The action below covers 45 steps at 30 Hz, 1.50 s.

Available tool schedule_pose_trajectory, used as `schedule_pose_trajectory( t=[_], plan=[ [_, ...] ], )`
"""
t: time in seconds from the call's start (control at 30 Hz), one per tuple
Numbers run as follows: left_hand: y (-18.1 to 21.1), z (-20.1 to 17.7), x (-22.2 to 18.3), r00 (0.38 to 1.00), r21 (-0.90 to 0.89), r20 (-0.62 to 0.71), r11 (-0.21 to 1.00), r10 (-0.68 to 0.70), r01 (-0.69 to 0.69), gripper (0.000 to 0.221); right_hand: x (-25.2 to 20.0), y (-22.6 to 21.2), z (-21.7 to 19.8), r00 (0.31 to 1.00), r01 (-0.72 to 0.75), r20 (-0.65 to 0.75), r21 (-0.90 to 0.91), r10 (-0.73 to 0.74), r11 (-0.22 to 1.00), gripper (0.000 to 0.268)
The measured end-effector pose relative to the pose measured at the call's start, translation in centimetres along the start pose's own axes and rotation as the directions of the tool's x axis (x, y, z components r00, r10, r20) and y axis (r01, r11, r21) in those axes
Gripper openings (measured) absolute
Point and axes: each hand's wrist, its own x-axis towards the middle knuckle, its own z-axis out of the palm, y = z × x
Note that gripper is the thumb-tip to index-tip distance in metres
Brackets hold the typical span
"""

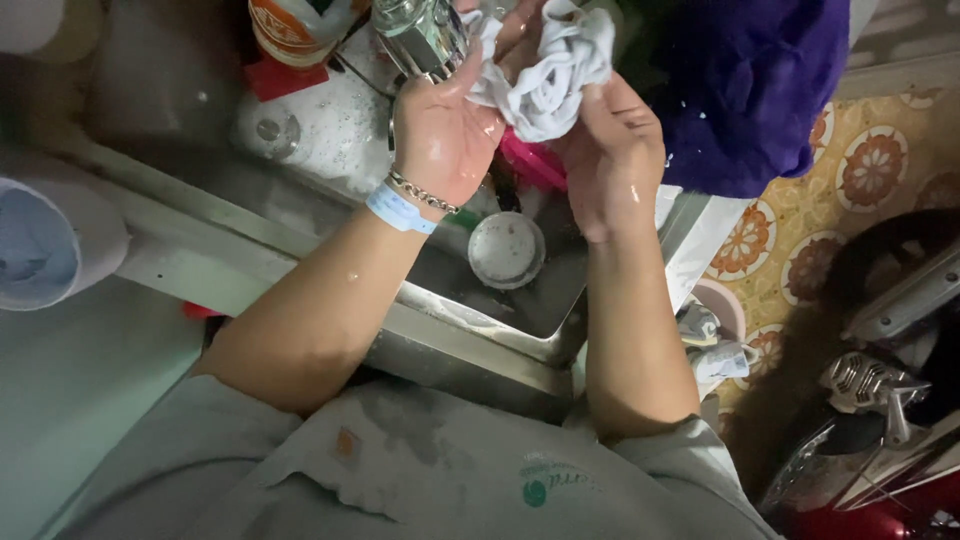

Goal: The person is washing a pair of shoelaces in a sink using soap and water, scrubbing them thoroughly by hand.

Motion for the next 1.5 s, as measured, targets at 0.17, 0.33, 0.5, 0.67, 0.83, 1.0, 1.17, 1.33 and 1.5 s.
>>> schedule_pose_trajectory(
  t=[0.17,0.33,0.5,0.67,0.83,1.0,1.17,1.33,1.5],
  plan=[
    [-0.4,-1.2,0.8,0.933,0.023,-0.342,0.992,-0.113,0.128,0.031,0.5,0.6,-1.5,0.998,-0.064,-0.007,0.272,0.068,0.96,0.042],
    [0.0,2.3,-1.4,0.982,0.111,0.132,0.986,-0.136,0.122,0.063,0.4,0.2,-0.3,0.979,-0.139,-0.087,0.384,0.186,0.913,0.043],
    [-1.5,1.8,-1.5,0.98,0.074,0.179,0.995,-0.082,0.069,0.059,0.7,0.6,0.8,0.991,-0.122,0.009,0.487,0.134,0.865,0.089],
    [-5.0,-0.9,-0.6,0.965,-0.042,0.252,0.997,0.069,-0.061,0.054,2.4,3.2,1.9,0.988,0.067,-0.156,0.312,-0.018,0.948,0.028],
    [-5.3,1.0,-0.5,0.946,0.106,-0.312,0.987,-0.084,0.123,0.065,1.8,2.7,5.4,0.95,0.121,-0.286,-0.031,-0.124,0.992,0.053],
    [-3.8,2.1,0.0,0.948,0.216,-0.316,0.976,0.045,0.026,0.092,0.3,4.2,5.0,0.873,0.408,0.08,-0.659,-0.48,0.632,0.03],
    [-4.3,0.8,-1.0,0.992,0.402,0.051,0.907,0.117,-0.128,0.054,-2.2,7.3,5.0,0.912,0.383,0.195,-0.721,-0.362,0.577,0.083],
    [-5.7,-0.1,-1.0,0.99,0.527,0.137,0.848,-0.019,-0.056,0.07,3.5,10.1,-0.1,0.89,0.335,0.103,-0.808,-0.444,0.484,0.091],
    [-4.5,-2.8,1.8,0.967,0.488,0.247,0.853,0.069,-0.185,0.074,-2.5,8.7,5.5,0.939,0.261,0.039,-0.727,-0.34,0.635,0.087]
  ],
)
